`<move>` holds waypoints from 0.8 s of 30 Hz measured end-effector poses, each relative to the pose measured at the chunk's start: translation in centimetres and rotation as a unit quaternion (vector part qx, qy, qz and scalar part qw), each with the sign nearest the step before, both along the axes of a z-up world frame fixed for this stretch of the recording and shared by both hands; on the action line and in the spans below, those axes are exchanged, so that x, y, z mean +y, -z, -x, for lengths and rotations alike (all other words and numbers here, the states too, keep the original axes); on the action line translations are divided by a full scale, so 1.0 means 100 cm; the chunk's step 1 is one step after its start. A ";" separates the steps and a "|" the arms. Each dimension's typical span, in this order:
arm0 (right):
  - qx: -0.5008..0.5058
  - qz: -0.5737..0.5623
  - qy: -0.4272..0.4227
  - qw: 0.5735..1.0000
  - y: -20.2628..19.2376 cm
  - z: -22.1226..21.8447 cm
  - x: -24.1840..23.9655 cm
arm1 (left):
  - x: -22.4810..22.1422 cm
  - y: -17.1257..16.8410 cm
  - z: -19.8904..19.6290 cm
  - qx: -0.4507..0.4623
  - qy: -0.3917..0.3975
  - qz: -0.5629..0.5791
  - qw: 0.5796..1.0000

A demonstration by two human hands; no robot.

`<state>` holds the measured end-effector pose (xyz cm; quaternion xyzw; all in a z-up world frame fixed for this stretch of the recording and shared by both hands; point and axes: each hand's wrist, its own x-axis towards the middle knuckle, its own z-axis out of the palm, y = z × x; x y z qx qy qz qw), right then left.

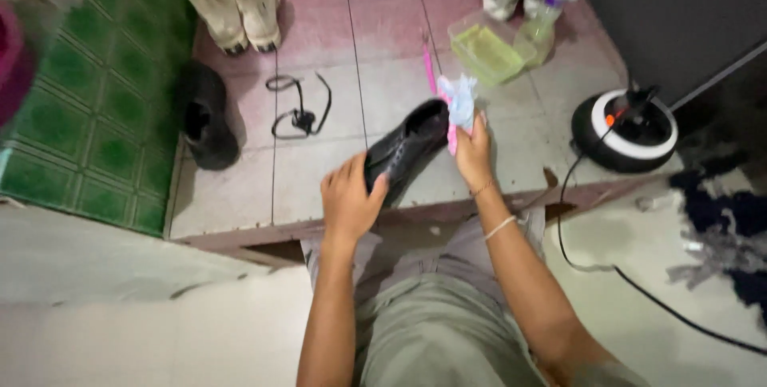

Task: Wiping a black shoe with a pink and blue cloth to clean it.

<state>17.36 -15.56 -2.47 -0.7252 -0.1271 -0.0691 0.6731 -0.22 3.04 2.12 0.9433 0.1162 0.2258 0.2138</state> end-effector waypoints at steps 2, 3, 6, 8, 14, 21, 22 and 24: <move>0.004 0.002 -0.004 1.000 0.009 -0.002 -0.001 | -0.014 -0.013 -0.018 0.021 0.014 -0.025 0.999; -0.006 0.000 -0.009 1.000 0.012 -0.005 -0.002 | -0.020 -0.021 -0.030 0.030 0.027 -0.053 0.998; 0.005 -0.040 0.003 0.999 0.041 -0.013 -0.007 | -0.039 -0.020 -0.065 0.049 0.041 -0.041 0.997; 0.013 -0.048 0.005 0.999 0.032 -0.005 -0.011 | -0.036 -0.017 -0.080 0.065 0.060 -0.016 0.996; 0.013 -0.034 0.048 0.998 0.013 0.003 -0.011 | 0.013 -0.055 -0.077 0.115 0.225 0.076 0.965; -0.069 -0.031 -0.054 0.996 -0.030 0.032 -0.006 | 0.027 -0.047 -0.083 0.099 0.239 0.055 0.964; -0.063 -0.028 -0.055 0.996 -0.023 0.040 -0.005 | 0.026 -0.042 -0.084 0.104 0.238 0.059 0.964; -0.119 0.074 0.042 0.989 -0.013 0.051 0.001 | 0.027 -0.036 -0.090 0.112 0.226 0.032 0.967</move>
